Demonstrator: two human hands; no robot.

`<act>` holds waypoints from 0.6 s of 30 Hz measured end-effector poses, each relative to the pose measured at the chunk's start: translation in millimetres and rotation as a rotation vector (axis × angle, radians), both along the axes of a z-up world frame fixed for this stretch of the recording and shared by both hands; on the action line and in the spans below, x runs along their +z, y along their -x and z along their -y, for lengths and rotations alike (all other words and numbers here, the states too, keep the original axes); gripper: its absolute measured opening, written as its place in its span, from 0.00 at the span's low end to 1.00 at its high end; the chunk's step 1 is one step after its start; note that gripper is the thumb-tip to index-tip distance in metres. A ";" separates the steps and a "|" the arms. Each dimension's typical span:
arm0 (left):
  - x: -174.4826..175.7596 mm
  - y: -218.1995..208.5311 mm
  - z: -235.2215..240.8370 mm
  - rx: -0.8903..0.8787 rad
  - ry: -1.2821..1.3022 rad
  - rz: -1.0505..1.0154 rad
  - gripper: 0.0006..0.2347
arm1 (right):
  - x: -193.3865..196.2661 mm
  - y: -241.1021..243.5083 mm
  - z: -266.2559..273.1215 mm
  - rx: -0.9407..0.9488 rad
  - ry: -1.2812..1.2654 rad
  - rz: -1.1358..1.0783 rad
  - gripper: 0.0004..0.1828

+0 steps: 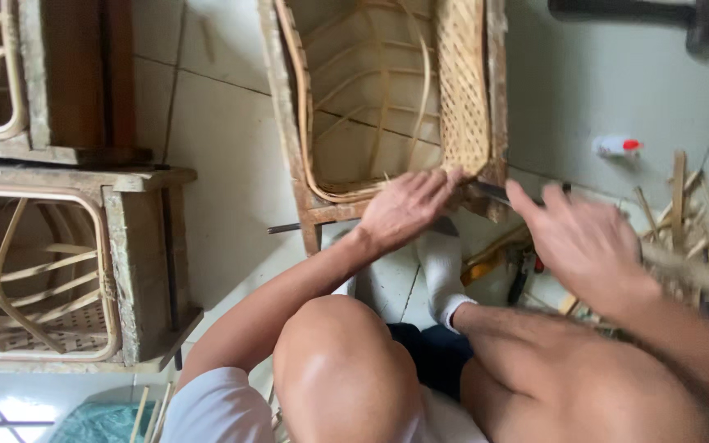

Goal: The person assembles a rectangular woven basket by inserting curved bamboo strips into a wooden frame, tapping them with a hammer, trimming excess with pliers, and applying glue along the edges to secure the structure.

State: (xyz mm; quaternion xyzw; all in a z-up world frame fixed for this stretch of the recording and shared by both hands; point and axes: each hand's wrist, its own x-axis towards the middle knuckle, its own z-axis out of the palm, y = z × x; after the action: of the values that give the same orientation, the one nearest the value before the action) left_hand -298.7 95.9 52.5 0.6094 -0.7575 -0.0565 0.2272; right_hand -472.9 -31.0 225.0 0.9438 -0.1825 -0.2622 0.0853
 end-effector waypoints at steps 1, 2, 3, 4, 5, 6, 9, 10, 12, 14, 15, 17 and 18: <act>0.4 -2.0 0.6 0.017 -0.001 0.001 0.28 | -3.5 5.3 -2.0 0.007 0.015 0.051 0.29; 0.9 -0.7 -1.0 0.017 -0.009 0.001 0.28 | -9.3 14.6 -6.5 -0.003 0.024 0.101 0.27; 1.4 0.8 -2.7 0.016 -0.016 0.000 0.27 | -16.5 24.3 -8.4 0.007 0.041 0.141 0.28; 1.9 1.9 -1.8 0.021 -0.008 0.001 0.27 | -23.4 33.4 -7.8 0.018 0.063 0.180 0.28; 2.5 2.4 -1.3 0.026 -0.001 0.002 0.27 | -30.2 41.8 -7.0 0.029 0.084 0.220 0.28; 3.1 1.3 -1.1 0.034 0.009 0.006 0.27 | -37.1 47.8 -5.6 0.004 0.063 0.267 0.28; 2.5 1.8 -1.9 0.043 0.042 -0.032 0.27 | -55.7 61.2 -2.2 -0.039 0.020 0.382 0.28; 1.1 2.0 -2.0 0.041 0.038 -0.046 0.27 | -61.5 62.6 -0.7 -0.032 0.024 0.410 0.29; -2.0 1.6 -2.2 0.039 0.026 -0.069 0.26 | -66.5 63.4 5.7 -0.012 0.018 0.413 0.27; -5.6 1.0 -1.5 0.029 0.020 -0.068 0.26 | -66.7 61.0 11.8 0.005 0.004 0.362 0.24; -6.6 2.1 -1.0 0.019 0.017 -0.069 0.27 | -62.7 60.7 13.4 0.020 -0.017 0.342 0.26; -4.4 2.8 4.4 -0.004 -0.023 -0.075 0.27 | -45.4 57.6 20.4 0.058 -0.053 0.307 0.29; -2.0 1.7 4.5 -0.009 -0.048 -0.076 0.27 | -34.4 55.1 21.2 0.002 -0.085 0.276 0.29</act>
State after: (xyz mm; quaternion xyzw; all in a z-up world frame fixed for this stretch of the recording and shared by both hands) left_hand -300.3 91.3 50.5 0.6087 -0.7494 -0.0988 0.2410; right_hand -528.1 -52.2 190.5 0.9737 -0.1804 -0.1375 0.0194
